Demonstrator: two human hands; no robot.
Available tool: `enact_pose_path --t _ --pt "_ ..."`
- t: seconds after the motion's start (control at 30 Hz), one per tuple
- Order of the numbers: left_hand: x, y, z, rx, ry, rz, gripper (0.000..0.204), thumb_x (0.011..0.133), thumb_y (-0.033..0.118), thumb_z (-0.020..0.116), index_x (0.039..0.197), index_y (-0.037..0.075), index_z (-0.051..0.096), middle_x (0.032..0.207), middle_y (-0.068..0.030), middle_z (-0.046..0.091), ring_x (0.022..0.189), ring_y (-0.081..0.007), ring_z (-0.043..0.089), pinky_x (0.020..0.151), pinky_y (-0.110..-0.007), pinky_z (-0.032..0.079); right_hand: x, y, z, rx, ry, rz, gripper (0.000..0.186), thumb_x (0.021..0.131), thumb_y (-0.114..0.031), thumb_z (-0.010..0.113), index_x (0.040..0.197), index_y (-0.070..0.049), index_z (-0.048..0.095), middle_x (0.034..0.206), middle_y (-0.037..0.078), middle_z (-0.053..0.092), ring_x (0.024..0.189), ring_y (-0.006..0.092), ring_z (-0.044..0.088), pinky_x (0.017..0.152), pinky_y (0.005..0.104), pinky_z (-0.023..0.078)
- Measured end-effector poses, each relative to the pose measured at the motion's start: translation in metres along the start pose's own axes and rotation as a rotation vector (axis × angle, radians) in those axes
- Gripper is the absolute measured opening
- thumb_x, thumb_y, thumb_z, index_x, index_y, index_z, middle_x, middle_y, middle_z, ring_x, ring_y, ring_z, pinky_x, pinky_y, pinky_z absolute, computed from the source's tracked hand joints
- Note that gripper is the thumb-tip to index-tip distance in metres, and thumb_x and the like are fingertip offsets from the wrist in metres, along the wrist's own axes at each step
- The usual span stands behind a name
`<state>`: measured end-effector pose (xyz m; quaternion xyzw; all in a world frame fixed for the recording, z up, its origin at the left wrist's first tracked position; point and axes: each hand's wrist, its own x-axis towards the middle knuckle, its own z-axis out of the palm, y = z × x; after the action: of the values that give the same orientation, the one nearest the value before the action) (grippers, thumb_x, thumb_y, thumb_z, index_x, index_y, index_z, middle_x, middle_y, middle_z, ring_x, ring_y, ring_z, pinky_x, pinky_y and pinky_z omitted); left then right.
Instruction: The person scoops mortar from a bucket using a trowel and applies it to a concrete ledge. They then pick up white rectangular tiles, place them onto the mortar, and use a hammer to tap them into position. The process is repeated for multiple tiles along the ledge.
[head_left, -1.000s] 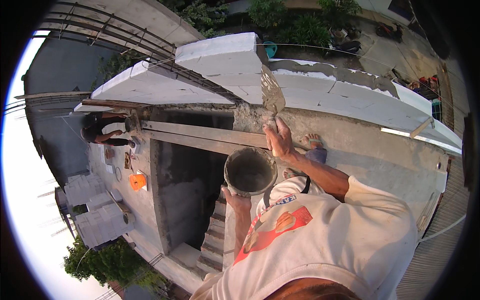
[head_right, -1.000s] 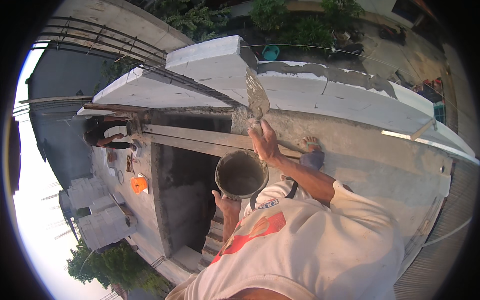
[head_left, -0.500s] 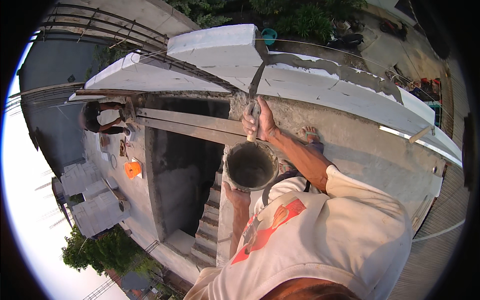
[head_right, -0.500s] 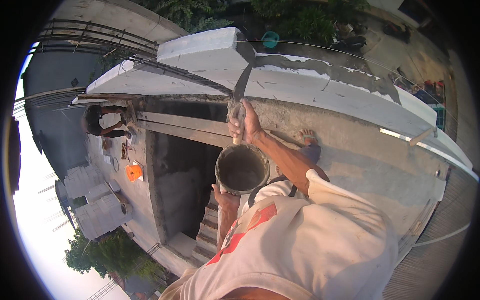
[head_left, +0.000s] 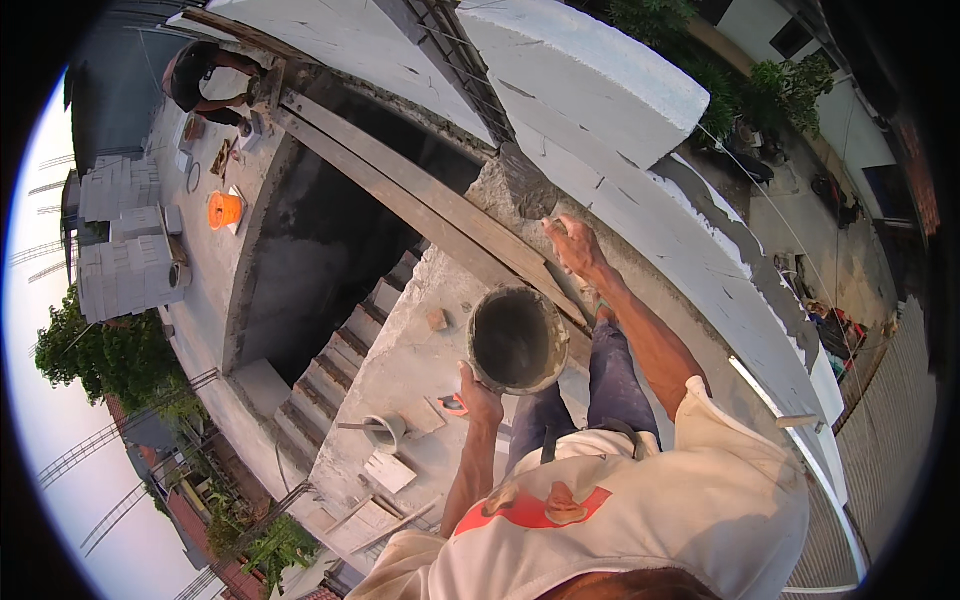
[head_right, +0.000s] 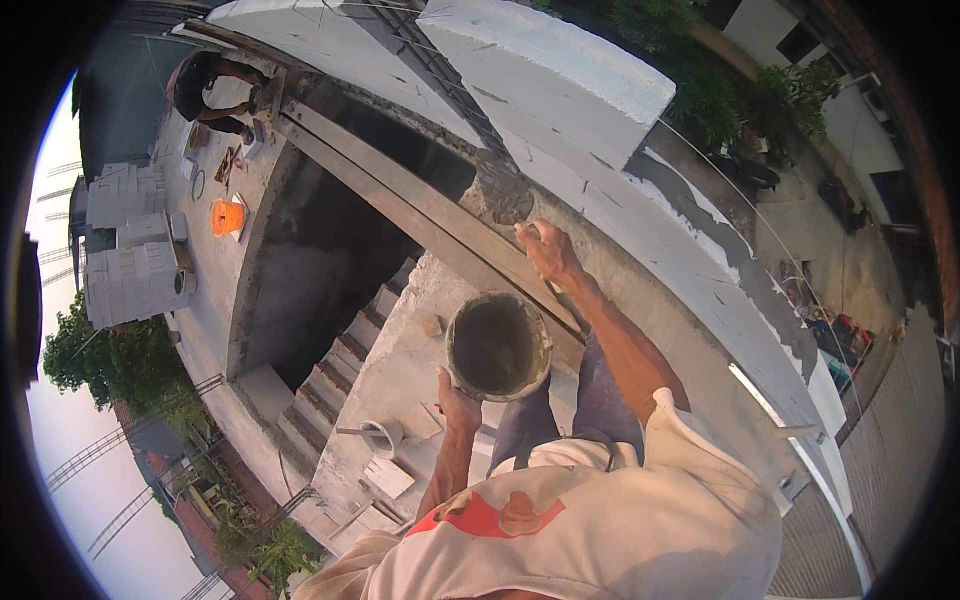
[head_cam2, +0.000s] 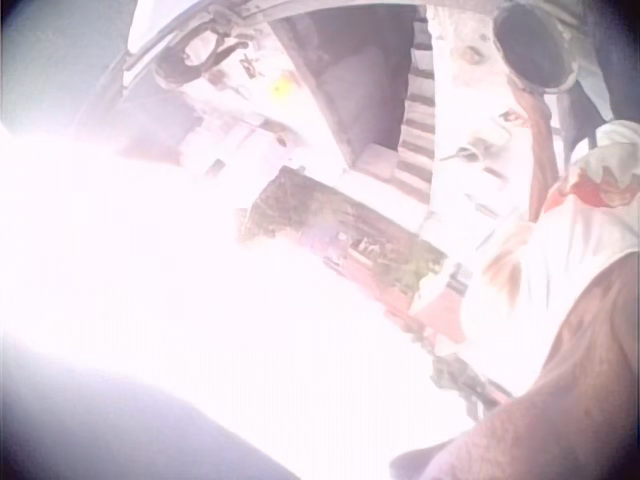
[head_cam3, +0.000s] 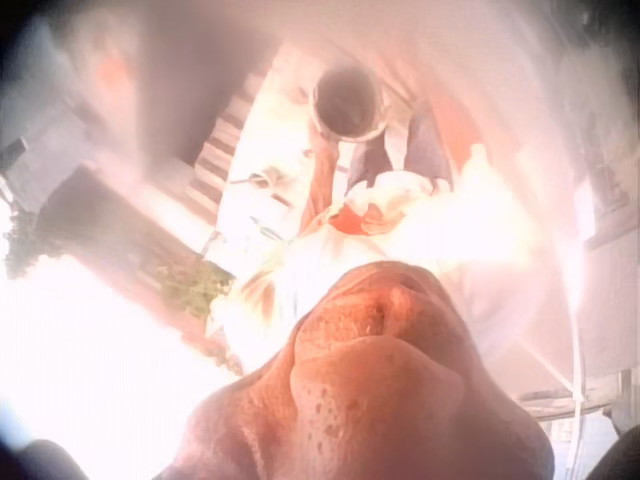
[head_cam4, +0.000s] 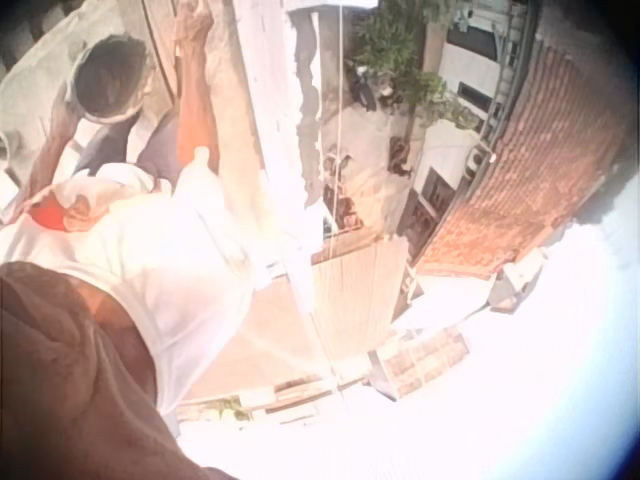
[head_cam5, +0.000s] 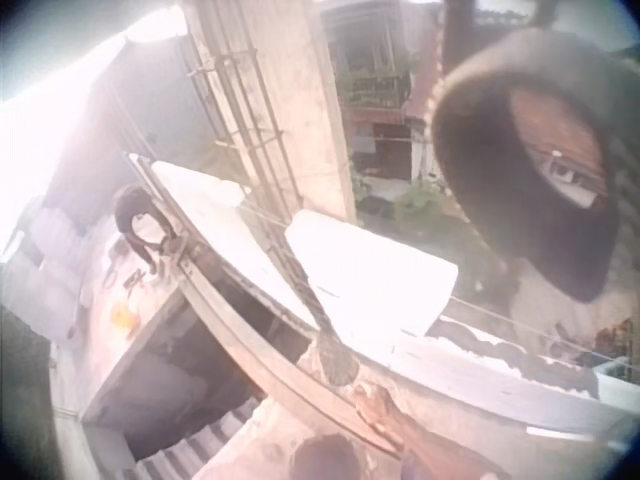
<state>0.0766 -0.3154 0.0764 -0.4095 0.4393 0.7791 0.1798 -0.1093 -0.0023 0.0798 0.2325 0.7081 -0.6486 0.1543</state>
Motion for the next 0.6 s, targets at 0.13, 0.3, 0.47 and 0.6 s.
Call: enact_pose_path --t 0.13,0.3,0.47,0.6 --pt "0.002 -0.029 -0.008 -0.040 0.039 0.001 0.072 0.111 0.061 0.037 0.150 0.002 0.052 0.151 -0.0131 0.059 0.138 -0.0305 0.057 0.117 -0.047 0.044 0.111 -0.057 -0.012 0.033 -0.020 -0.176 0.062 0.104 -0.052 0.062 0.120 0.007 0.063 0.065 0.007 0.060 0.046 0.0125 0.056 0.040 0.0316 0.046" --pt "0.002 -0.061 -0.005 -0.047 0.105 0.002 0.074 0.110 0.062 0.036 0.152 0.004 0.049 0.153 -0.0130 0.058 0.141 -0.0307 0.054 0.118 -0.049 0.042 0.122 -0.068 -0.027 0.112 -0.005 -0.231 0.051 0.103 -0.050 0.066 0.095 0.001 0.066 0.063 0.004 0.058 0.045 0.0104 0.053 0.039 0.0294 0.042" --pt "0.002 -0.078 -0.006 -0.081 0.110 -0.009 0.073 0.110 0.061 0.036 0.154 0.004 0.048 0.155 -0.0126 0.056 0.144 -0.0304 0.051 0.120 -0.049 0.039 0.059 -0.040 -0.056 0.266 0.064 -0.207 0.042 0.103 -0.043 0.068 0.089 -0.003 0.065 0.063 0.001 0.057 0.046 0.0079 0.050 0.040 0.0276 0.040" --pt "0.009 -0.086 0.008 -0.122 0.119 -0.012 0.073 0.111 0.059 0.036 0.155 0.002 0.047 0.156 -0.0131 0.054 0.144 -0.0298 0.050 0.122 -0.047 0.036 0.007 0.016 -0.092 0.233 0.137 -0.243 0.036 0.105 -0.038 0.067 0.094 -0.003 0.067 0.064 0.000 0.057 0.048 0.0071 0.050 0.044 0.0262 0.040"
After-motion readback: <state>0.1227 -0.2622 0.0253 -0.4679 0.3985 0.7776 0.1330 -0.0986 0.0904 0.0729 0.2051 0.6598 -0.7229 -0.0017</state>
